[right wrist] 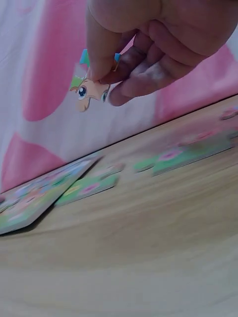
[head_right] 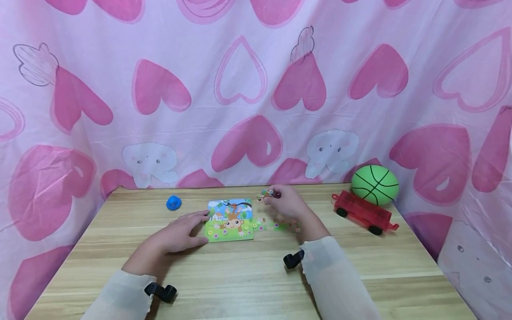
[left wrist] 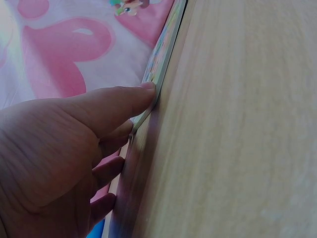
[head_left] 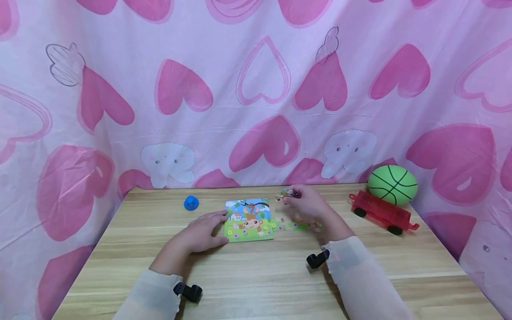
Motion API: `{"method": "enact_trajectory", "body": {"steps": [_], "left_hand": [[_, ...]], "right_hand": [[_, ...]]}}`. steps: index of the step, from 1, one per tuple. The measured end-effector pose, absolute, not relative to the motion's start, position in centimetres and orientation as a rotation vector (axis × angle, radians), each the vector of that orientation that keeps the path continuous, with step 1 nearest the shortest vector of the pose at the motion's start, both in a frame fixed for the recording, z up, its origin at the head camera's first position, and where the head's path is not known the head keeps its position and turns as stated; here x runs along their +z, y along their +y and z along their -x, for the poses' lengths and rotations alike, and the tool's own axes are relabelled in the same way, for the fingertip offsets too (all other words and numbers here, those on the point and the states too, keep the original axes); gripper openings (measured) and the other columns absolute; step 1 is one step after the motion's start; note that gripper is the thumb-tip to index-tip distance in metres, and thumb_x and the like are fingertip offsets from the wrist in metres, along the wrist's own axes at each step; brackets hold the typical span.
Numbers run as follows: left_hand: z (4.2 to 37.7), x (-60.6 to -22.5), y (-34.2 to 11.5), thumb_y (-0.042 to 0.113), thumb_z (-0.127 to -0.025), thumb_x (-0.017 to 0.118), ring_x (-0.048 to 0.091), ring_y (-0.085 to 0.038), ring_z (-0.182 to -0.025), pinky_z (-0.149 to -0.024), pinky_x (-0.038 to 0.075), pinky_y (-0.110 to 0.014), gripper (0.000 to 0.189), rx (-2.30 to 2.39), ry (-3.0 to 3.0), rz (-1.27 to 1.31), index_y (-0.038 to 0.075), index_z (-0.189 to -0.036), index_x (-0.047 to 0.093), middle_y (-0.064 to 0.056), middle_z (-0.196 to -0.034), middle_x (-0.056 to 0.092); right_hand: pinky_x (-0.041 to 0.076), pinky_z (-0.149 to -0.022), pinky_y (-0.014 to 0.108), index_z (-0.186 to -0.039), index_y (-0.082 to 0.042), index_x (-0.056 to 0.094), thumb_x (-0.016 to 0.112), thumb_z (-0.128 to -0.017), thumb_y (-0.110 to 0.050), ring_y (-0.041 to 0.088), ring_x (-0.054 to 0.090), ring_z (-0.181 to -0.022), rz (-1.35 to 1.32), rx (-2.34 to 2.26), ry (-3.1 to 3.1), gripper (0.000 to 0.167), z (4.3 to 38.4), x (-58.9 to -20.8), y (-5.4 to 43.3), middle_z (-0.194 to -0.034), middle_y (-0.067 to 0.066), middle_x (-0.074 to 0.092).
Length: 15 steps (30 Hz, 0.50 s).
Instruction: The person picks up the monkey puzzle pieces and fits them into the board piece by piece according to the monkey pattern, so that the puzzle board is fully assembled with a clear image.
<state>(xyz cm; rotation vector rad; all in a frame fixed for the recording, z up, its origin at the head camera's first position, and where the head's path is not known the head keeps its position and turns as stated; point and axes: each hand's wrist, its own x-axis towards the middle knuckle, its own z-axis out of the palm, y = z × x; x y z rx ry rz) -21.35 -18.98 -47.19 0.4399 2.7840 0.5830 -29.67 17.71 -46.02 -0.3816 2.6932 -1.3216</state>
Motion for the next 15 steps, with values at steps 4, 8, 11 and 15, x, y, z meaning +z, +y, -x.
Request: {"method": "enact_trajectory", "body": {"steps": [4,8,11,15], "left_hand": [[21.4,-47.4,-19.0,0.049,-0.096,0.077,0.033,-0.033,-0.164,-0.131,0.029,-0.067,0.074,0.579,2.788,-0.442,0.021,-0.159,0.052,0.002,-0.175,0.038],[21.5,-47.5,-19.0,0.050,-0.096,0.077,0.033,-0.033,-0.164,-0.131,0.029,-0.067,0.074,0.576,2.792,-0.445,0.021,-0.159,0.052,0.002,-0.175,0.038],[21.6,-47.5,-19.1,0.050,-0.096,0.077,0.033,-0.033,-0.163,-0.130,0.029,-0.067,0.074,0.579,2.795,-0.451,0.020,-0.159,0.053,0.002,-0.175,0.038],[21.5,-47.5,-19.1,0.049,-0.096,0.077,0.033,-0.034,-0.163,-0.130,0.029,-0.067,0.074,0.585,2.795,-0.455,0.020,-0.159,0.052,0.001,-0.175,0.039]], "right_hand": [[0.057,-0.082,0.034,-0.105,-0.022,0.078,0.073,-0.103,-0.033,0.021,0.067,-0.094,0.422,-1.334,2.655,0.013,29.5,-45.8,16.0,-0.101,0.001,0.076],[0.061,-0.084,0.034,-0.114,-0.023,0.078,0.073,-0.103,-0.030,0.020,0.071,-0.098,0.484,-1.362,2.613,0.014,29.5,-45.6,14.2,-0.105,0.002,0.075],[0.061,-0.078,0.032,-0.127,-0.024,0.074,0.074,-0.103,-0.026,0.019,0.071,-0.096,0.519,-1.384,2.571,0.025,29.5,-45.5,13.0,-0.109,0.003,0.070],[0.058,-0.071,0.029,-0.135,-0.020,0.069,0.075,-0.102,-0.021,0.019,0.070,-0.091,0.541,-1.407,2.498,0.033,29.7,-45.5,11.6,-0.109,0.006,0.064]]}}
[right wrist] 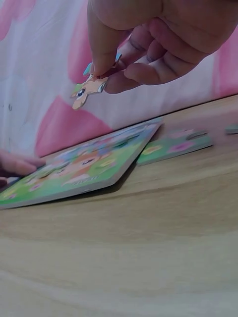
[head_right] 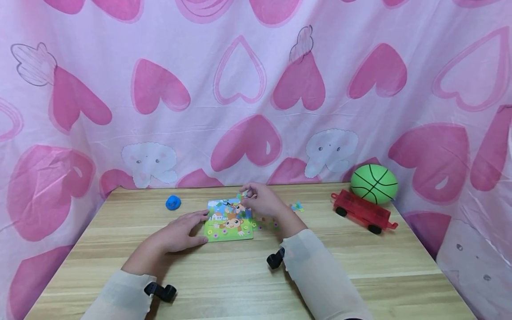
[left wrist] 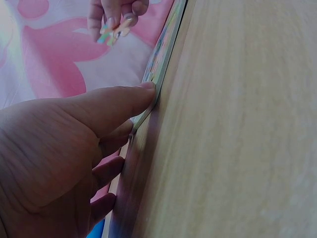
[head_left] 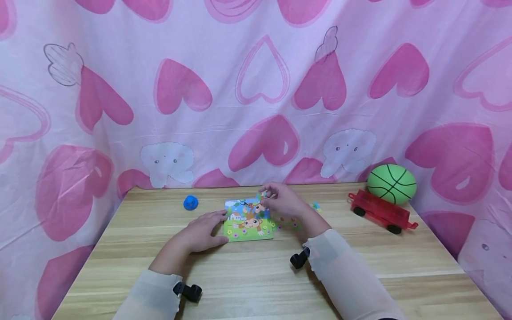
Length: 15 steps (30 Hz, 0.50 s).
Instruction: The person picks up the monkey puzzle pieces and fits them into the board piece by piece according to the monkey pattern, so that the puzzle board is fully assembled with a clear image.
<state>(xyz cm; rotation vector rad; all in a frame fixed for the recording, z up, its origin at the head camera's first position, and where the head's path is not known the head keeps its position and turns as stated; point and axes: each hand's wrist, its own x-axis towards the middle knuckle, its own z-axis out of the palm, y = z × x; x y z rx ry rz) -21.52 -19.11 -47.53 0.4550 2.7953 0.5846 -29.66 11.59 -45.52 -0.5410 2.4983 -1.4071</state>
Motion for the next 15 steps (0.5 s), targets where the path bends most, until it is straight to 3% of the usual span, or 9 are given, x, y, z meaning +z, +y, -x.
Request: {"method": "enact_trajectory", "body": {"steps": [9,15], "left_hand": [[21.5,-47.5,-19.1,0.048,-0.097,0.077,0.032,-0.034,-0.164,-0.130,0.029,-0.068,0.075,0.591,2.787,-0.454,0.019,-0.160,0.051,0.000,-0.175,0.038],[21.6,-47.7,-19.2,0.050,-0.096,0.077,0.033,-0.035,-0.163,-0.130,0.029,-0.069,0.075,0.594,2.791,-0.464,0.019,-0.160,0.051,0.000,-0.175,0.038]], "right_hand": [[0.058,-0.082,0.033,-0.135,-0.020,0.073,0.075,-0.101,-0.023,0.020,0.066,-0.097,0.572,-1.327,2.455,0.034,30.1,-46.1,9.3,-0.108,0.002,0.069],[0.055,-0.071,0.029,-0.132,-0.019,0.076,0.077,-0.099,-0.020,0.017,0.064,-0.085,0.535,-1.265,2.462,0.032,30.1,-46.6,8.0,-0.099,0.002,0.072]]}}
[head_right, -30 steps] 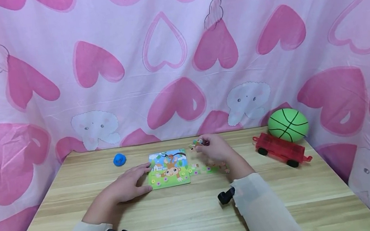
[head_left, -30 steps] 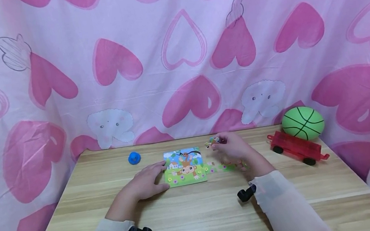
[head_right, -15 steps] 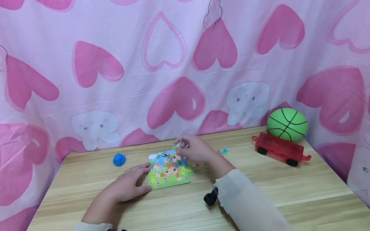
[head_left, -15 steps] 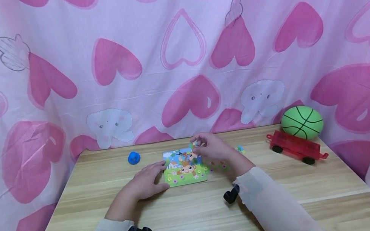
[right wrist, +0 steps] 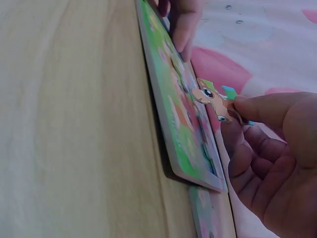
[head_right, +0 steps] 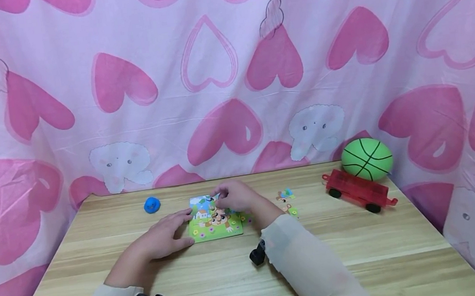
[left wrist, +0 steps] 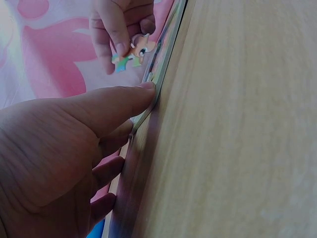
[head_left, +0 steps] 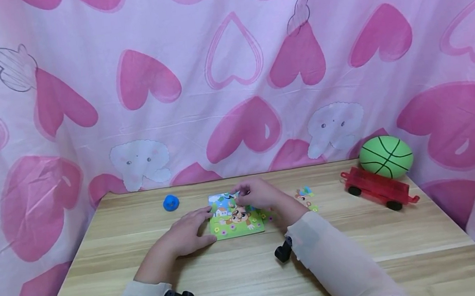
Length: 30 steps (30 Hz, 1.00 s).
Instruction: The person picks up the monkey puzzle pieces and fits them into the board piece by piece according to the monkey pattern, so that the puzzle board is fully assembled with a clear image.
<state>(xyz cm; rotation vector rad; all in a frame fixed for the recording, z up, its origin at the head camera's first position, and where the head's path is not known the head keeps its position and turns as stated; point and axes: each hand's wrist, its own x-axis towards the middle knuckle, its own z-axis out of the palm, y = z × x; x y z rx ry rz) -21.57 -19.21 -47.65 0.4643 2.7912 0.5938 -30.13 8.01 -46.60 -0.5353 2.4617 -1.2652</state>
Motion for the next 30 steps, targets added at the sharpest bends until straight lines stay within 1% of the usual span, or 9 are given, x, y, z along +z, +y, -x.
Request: {"method": "enact_trajectory", "body": {"steps": [1,3,6,10,13,18,24,30], "left_hand": [[21.6,-47.7,-19.2,0.050,-0.096,0.077,0.033,-0.035,-0.163,-0.130,0.029,-0.069,0.075,0.594,2.791,-0.465,0.019,-0.160,0.051,0.000,-0.175,0.038],[21.6,-47.6,-19.2,0.049,-0.097,0.077,0.033,-0.035,-0.163,-0.130,0.029,-0.068,0.075,0.594,2.791,-0.468,0.019,-0.160,0.051,0.000,-0.175,0.038],[21.5,-47.5,-19.2,0.049,-0.097,0.077,0.033,-0.035,-0.163,-0.130,0.029,-0.068,0.075,0.598,2.790,-0.471,0.018,-0.160,0.051,-0.001,-0.175,0.038],[21.4,-47.4,-19.2,0.048,-0.097,0.077,0.033,-0.036,-0.163,-0.130,0.029,-0.068,0.075,0.602,2.789,-0.476,0.017,-0.160,0.051,-0.001,-0.175,0.039],[21.4,-47.4,-19.2,0.049,-0.097,0.076,0.033,-0.036,-0.163,-0.130,0.029,-0.068,0.075,0.601,2.789,-0.476,0.017,-0.160,0.051,-0.001,-0.175,0.039],[21.3,-47.3,-19.2,0.048,-0.097,0.077,0.033,-0.035,-0.163,-0.130,0.029,-0.068,0.075,0.606,2.784,-0.468,0.018,-0.160,0.051,-0.001,-0.175,0.039],[21.3,-47.2,-19.2,0.048,-0.097,0.077,0.033,-0.036,-0.163,-0.130,0.028,-0.069,0.074,0.605,2.784,-0.464,0.018,-0.160,0.051,-0.001,-0.175,0.039],[21.4,-47.2,-19.1,0.048,-0.097,0.077,0.033,-0.036,-0.163,-0.130,0.029,-0.069,0.075,0.603,2.783,-0.462,0.017,-0.160,0.051,-0.001,-0.175,0.038]], "right_hand": [[0.055,-0.071,0.029,-0.131,-0.018,0.076,0.078,-0.099,-0.019,0.017,0.064,-0.084,0.525,-1.265,2.464,0.032,30.1,-46.7,7.8,-0.097,0.002,0.072],[0.057,-0.077,0.030,-0.128,-0.017,0.077,0.079,-0.097,-0.018,0.017,0.066,-0.086,0.511,-1.251,2.482,0.031,30.0,-46.8,7.5,-0.096,0.002,0.073],[0.059,-0.081,0.032,-0.121,-0.016,0.078,0.082,-0.095,-0.018,0.017,0.067,-0.088,0.487,-1.205,2.537,0.026,30.1,-47.1,7.0,-0.094,0.000,0.073],[0.060,-0.088,0.034,-0.113,-0.017,0.080,0.083,-0.095,-0.021,0.014,0.067,-0.090,0.462,-1.097,2.622,0.019,30.3,-47.5,6.5,-0.095,-0.004,0.074],[0.060,-0.091,0.036,-0.110,-0.019,0.080,0.083,-0.095,-0.022,0.014,0.067,-0.090,0.457,-1.059,2.632,0.016,30.3,-47.6,6.3,-0.095,-0.005,0.074],[0.060,-0.092,0.037,-0.111,-0.019,0.081,0.083,-0.095,-0.023,0.014,0.068,-0.092,0.446,-1.056,2.610,0.016,30.2,-47.5,6.1,-0.096,-0.005,0.075],[0.059,-0.090,0.036,-0.113,-0.021,0.081,0.083,-0.095,-0.024,0.014,0.067,-0.090,0.436,-1.053,2.588,0.018,30.3,-47.5,6.0,-0.094,-0.006,0.075],[0.057,-0.087,0.034,-0.108,-0.022,0.082,0.084,-0.095,-0.024,0.015,0.066,-0.088,0.436,-1.037,2.575,0.013,30.4,-47.6,6.0,-0.093,-0.005,0.074]]}}
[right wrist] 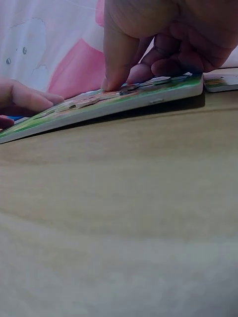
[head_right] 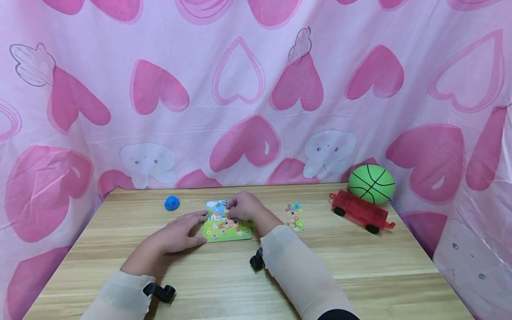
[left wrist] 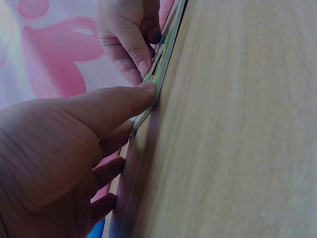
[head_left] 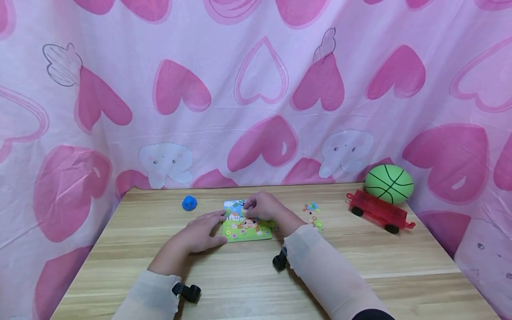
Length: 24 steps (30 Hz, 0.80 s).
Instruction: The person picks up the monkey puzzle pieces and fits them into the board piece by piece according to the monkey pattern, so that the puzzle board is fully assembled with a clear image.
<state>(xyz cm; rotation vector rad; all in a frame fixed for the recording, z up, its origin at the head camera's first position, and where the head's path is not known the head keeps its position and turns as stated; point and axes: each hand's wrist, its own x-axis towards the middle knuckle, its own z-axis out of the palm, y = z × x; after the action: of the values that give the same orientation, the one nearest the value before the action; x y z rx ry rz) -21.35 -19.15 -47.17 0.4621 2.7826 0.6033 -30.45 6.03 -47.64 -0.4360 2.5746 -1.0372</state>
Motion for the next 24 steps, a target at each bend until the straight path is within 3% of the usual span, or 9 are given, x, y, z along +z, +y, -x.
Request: {"method": "enact_trajectory", "body": {"steps": [15,24], "left_hand": [[21.51,-47.27,-19.13,0.048,-0.097,0.076,0.033,-0.036,-0.163,-0.130,0.029,-0.069,0.075,0.591,2.788,-0.470,0.017,-0.160,0.051,-0.002,-0.175,0.038],[21.43,-47.35,-19.20,0.048,-0.097,0.076,0.034,-0.037,-0.163,-0.129,0.030,-0.069,0.075,0.592,2.792,-0.477,0.017,-0.160,0.051,-0.002,-0.175,0.039]], "right_hand": [[0.055,-0.083,0.032,-0.107,-0.018,0.080,0.089,-0.089,-0.025,0.016,0.064,-0.086,0.399,-1.005,2.619,0.021,30.75,-47.72,5.73,-0.093,-0.002,0.072],[0.057,-0.086,0.035,-0.109,-0.022,0.080,0.084,-0.094,-0.033,0.017,0.066,-0.092,0.369,-1.074,2.611,0.019,30.27,-47.34,6.06,-0.097,-0.004,0.073]]}}
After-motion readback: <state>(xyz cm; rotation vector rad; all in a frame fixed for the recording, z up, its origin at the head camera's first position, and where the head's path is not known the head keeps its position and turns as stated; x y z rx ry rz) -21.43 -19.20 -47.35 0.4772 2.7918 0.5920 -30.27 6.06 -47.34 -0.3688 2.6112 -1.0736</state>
